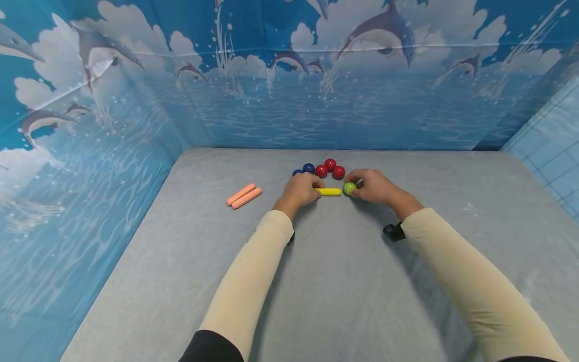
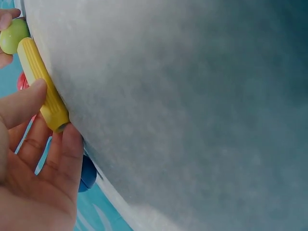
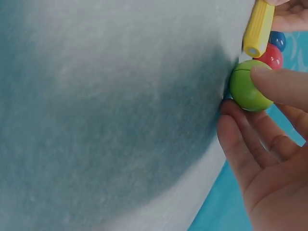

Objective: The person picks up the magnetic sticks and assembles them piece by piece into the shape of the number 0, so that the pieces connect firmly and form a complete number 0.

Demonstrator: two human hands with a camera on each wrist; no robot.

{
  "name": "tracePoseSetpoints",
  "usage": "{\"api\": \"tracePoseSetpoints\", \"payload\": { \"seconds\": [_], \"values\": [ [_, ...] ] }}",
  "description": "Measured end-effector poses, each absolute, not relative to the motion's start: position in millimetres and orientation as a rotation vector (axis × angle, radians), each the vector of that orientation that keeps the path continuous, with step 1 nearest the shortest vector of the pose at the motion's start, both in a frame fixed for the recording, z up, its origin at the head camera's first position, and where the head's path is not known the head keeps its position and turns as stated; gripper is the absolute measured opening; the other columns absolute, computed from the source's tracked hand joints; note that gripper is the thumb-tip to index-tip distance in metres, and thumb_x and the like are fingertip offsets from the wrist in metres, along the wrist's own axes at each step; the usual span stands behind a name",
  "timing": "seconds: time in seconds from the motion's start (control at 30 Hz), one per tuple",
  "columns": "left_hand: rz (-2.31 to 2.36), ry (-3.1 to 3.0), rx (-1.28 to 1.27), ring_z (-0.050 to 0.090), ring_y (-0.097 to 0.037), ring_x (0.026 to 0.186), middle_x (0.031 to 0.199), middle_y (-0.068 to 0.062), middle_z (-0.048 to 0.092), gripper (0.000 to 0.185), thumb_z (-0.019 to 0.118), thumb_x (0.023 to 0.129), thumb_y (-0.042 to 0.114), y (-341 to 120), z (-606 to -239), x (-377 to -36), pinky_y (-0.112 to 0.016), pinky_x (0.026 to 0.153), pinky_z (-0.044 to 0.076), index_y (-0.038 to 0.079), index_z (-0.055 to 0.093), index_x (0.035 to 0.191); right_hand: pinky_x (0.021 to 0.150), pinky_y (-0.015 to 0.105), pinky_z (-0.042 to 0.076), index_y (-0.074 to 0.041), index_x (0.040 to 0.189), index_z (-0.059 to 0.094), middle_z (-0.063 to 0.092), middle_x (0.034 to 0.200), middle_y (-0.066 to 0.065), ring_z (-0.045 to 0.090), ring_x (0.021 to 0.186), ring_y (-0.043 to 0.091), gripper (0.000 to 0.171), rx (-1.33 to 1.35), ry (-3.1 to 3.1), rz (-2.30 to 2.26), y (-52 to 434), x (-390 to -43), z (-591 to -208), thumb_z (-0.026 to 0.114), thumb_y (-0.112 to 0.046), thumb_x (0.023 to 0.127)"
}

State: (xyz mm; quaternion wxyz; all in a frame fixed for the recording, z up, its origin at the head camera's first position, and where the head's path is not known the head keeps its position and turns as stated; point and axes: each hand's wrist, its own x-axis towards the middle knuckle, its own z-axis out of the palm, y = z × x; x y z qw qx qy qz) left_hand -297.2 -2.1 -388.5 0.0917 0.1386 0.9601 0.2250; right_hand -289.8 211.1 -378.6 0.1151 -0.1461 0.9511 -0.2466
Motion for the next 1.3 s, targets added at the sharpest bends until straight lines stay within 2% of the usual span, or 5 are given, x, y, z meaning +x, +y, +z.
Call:
{"api": "tracePoseSetpoints", "payload": {
  "seconds": [0.23,0.4,0.67,0.97,1.3],
  "values": [
    [0.796,2.811,0.45,0.062,-0.016,0.1,0.109,-0.001,0.073,0.02,0.073,0.091,0.017,-8.5,-388.0,-298.6,-0.033,0.094,0.053,0.017,0.076,0.11,0.092,0.048,0.055,-0.003,0.132,0.06,0.06,0.133,0.022,0.061,0.116,0.038,0.04,-0.374,2.769,-0.737,212.3,-289.2,-379.1,0.064,-0.009,0.093],
    [0.847,2.816,0.414,0.059,-0.016,0.1,0.109,-0.001,0.071,0.022,0.073,0.09,0.016,-13.0,-384.3,-301.6,-0.032,0.095,0.052,0.017,0.075,0.112,0.09,0.046,0.055,-0.005,0.135,0.059,0.056,0.137,0.023,0.058,0.119,0.039,0.04,-0.317,2.724,-0.792,217.5,-291.2,-380.0,0.062,-0.012,0.095],
    [0.839,2.819,0.379,0.057,-0.017,0.103,0.111,-0.001,0.07,0.024,0.073,0.09,0.017,-15.0,-378.2,-302.6,-0.034,0.097,0.052,0.018,0.075,0.114,0.097,0.051,0.05,-0.008,0.139,0.056,0.05,0.144,0.022,0.053,0.127,0.04,0.043,-0.239,2.664,-0.887,225.7,-292.4,-381.6,0.06,-0.017,0.097],
    [0.817,2.833,0.37,0.058,-0.018,0.103,0.112,-0.001,0.07,0.023,0.073,0.09,0.017,-15.1,-377.1,-301.5,-0.035,0.096,0.052,0.018,0.075,0.113,0.086,0.043,0.055,-0.008,0.138,0.058,0.056,0.139,0.023,0.059,0.118,0.038,0.044,-0.275,2.693,-0.872,220.2,-292.3,-376.2,0.063,-0.017,0.096],
    [0.81,2.827,0.349,0.057,-0.018,0.104,0.113,-0.001,0.07,0.023,0.072,0.091,0.017,-15.0,-378.5,-301.4,-0.034,0.097,0.052,0.019,0.075,0.114,0.088,0.042,0.053,-0.011,0.14,0.058,0.055,0.142,0.023,0.057,0.118,0.035,0.045,-0.234,2.69,-0.839,212.5,-292.3,-378.0,0.063,-0.018,0.096]
  ]
}}
